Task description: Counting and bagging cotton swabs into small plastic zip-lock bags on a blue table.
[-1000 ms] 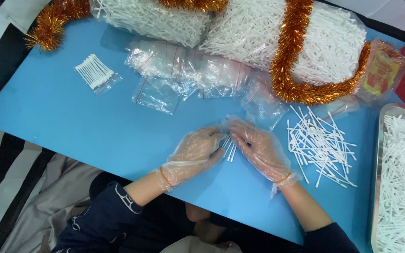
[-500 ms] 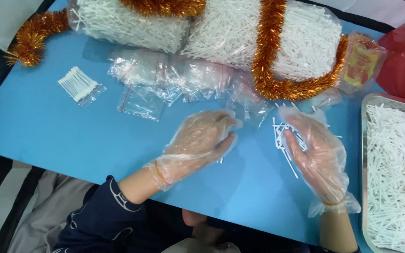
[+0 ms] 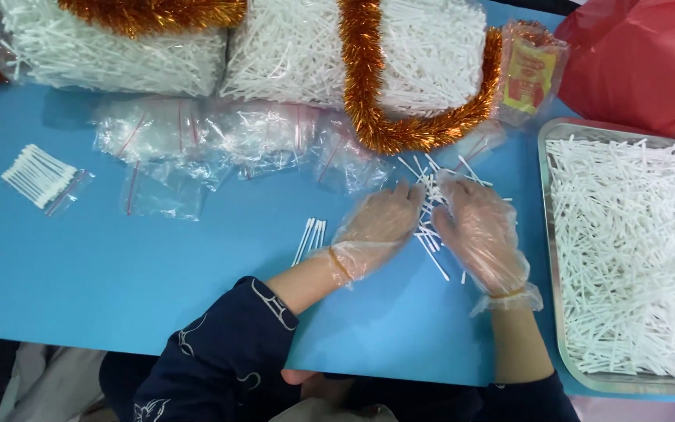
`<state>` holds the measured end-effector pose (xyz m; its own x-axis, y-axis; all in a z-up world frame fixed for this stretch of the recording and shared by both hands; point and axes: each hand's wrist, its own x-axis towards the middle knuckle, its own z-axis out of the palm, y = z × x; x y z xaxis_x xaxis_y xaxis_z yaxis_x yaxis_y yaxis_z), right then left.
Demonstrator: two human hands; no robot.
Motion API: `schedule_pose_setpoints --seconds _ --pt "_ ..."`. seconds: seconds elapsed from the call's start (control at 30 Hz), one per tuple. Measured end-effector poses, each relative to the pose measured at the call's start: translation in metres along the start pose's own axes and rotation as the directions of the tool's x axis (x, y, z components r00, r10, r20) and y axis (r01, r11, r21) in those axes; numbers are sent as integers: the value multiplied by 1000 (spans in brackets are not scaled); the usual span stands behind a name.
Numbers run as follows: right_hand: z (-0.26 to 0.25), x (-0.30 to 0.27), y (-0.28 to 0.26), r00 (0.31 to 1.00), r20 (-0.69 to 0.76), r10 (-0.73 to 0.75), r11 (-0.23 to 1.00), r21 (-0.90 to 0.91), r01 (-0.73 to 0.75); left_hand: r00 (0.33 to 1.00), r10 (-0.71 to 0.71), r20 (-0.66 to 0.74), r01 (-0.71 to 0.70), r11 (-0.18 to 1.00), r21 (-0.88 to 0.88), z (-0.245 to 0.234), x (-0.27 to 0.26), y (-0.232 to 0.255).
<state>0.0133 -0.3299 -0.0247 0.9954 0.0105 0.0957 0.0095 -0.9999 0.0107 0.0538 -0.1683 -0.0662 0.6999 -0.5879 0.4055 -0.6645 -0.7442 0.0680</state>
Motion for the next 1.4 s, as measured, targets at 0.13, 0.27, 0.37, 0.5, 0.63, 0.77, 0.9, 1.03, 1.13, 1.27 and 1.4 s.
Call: schedule_pose_setpoints --seconds 0.13,0.27,0.37,0.5,0.63,0.77,0.9,1.03,1.13,1.27,1.4 --pt "0 2 -3 995 -83 -51 998 -35 48 996 91 -18 -91 996 -1 26 3 -3" --pt "-2 3 -8 997 -51 -57 996 -73 53 997 78 -24 -81 980 -183 25 3 -11" --pt "13 8 -5 999 -7 -32 989 -142 30 999 44 -11 -45 968 -247 5 4 -10" --pt "44 13 14 998 59 6 987 -163 4 999 21 -28 -29 948 -318 12 3 -11" --pt "46 5 29 996 45 77 997 15 -78 1000 9 -30 -20 913 -408 8 -2 -14" --pt "-46 -14 0 989 -59 135 833 547 -81 999 -25 35 37 896 -443 -1 -5 -15" --pt "-17 -17 26 983 -124 131 745 666 -15 998 -52 -19 37 876 -481 -35 -8 -12" --pt "-40 -16 9 976 -210 49 458 874 165 986 -164 43 146 694 -705 -86 -8 1" --pt "-36 -12 -2 975 -221 35 380 905 191 968 -158 197 252 568 -783 -96 -12 7" --pt "-13 -5 -10 971 -238 12 301 927 223 961 -126 245 274 531 -802 -73 -14 7" --pt "-13 -6 -15 964 -257 68 440 875 202 978 -72 194 193 659 -727 -45 -15 -1"
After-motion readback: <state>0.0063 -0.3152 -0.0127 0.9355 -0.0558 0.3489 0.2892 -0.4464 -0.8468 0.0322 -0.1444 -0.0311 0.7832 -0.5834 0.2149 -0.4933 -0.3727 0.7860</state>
